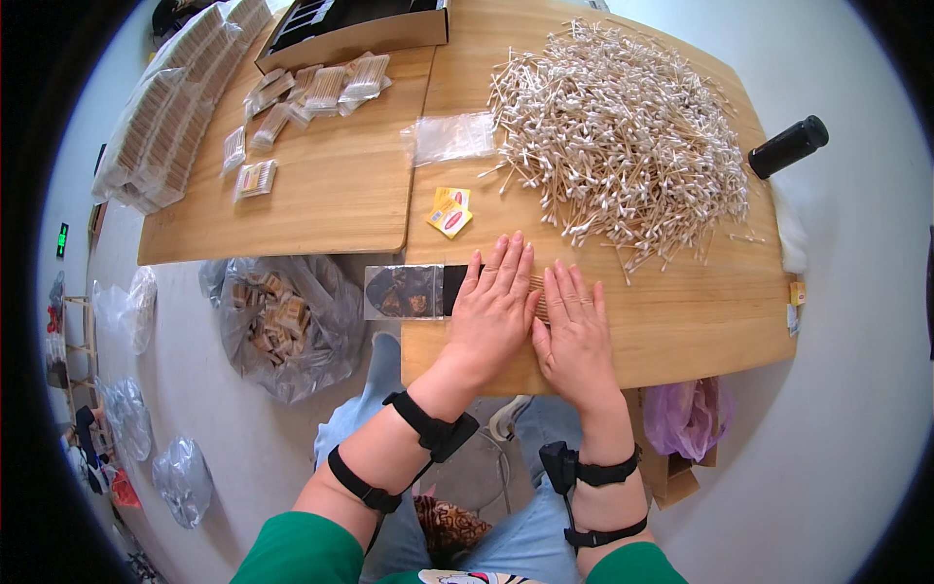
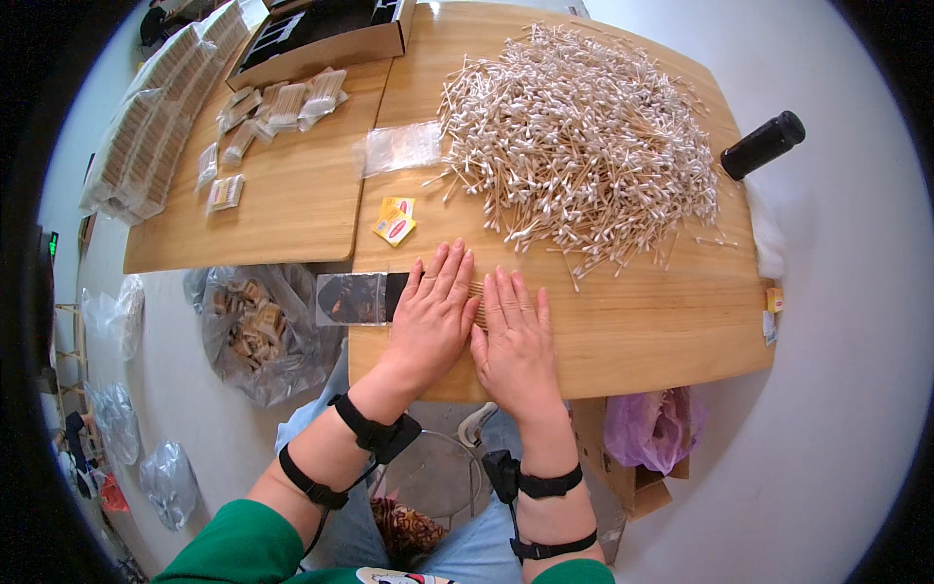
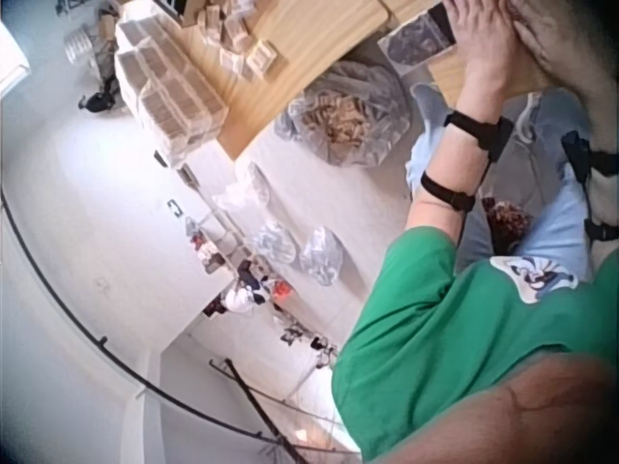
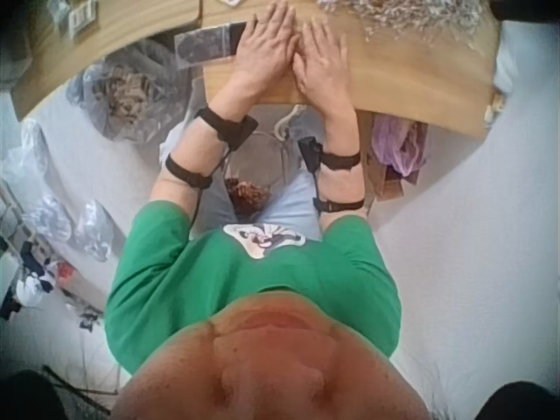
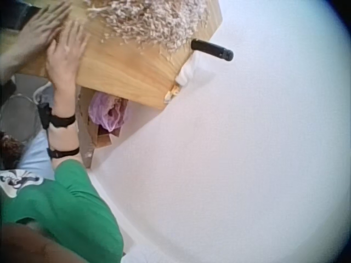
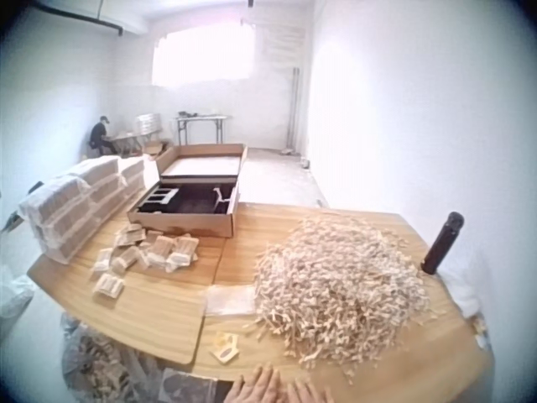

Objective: Packaging cotton swabs into small plastic bags.

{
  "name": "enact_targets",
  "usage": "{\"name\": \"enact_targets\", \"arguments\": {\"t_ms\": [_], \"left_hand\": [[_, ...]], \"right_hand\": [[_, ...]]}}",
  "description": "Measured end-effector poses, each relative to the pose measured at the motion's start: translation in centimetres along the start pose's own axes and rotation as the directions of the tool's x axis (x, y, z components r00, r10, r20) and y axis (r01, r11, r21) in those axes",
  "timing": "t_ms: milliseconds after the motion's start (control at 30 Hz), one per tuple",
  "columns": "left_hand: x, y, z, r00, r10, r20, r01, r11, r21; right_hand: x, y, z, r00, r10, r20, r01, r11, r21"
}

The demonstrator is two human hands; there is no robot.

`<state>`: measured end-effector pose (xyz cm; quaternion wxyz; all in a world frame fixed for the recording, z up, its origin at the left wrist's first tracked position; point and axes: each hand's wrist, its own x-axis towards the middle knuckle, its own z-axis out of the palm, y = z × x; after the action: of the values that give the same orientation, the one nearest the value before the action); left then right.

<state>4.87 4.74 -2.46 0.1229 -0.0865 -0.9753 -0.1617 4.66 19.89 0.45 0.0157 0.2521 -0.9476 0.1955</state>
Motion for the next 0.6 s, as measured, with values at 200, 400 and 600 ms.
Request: {"name": "enact_targets", "arguments": {"t_ms": [200,400,600], "left_hand": [[0.2,-0.9,-1.3,0.997,-0.018,-0.080,0.010,0.994,-0.105],[-1.1,-4.5,-7.0,0.951,-0.308,-0.024,0.303,0.946,-0.112],[-2.0,-5.4,-6.4,0.949,-0.314,-0.004,0.308,0.934,-0.184]], "right_hand": [[-0.1,-0.4,0.7,1.000,0.013,0.025,-0.010,0.992,-0.122],[0.5,-0.9,0.8,0.999,-0.019,0.035,0.024,0.990,-0.136],[1.5,-2.0,1.1,0.995,-0.078,0.055,0.084,0.989,-0.118]]}}
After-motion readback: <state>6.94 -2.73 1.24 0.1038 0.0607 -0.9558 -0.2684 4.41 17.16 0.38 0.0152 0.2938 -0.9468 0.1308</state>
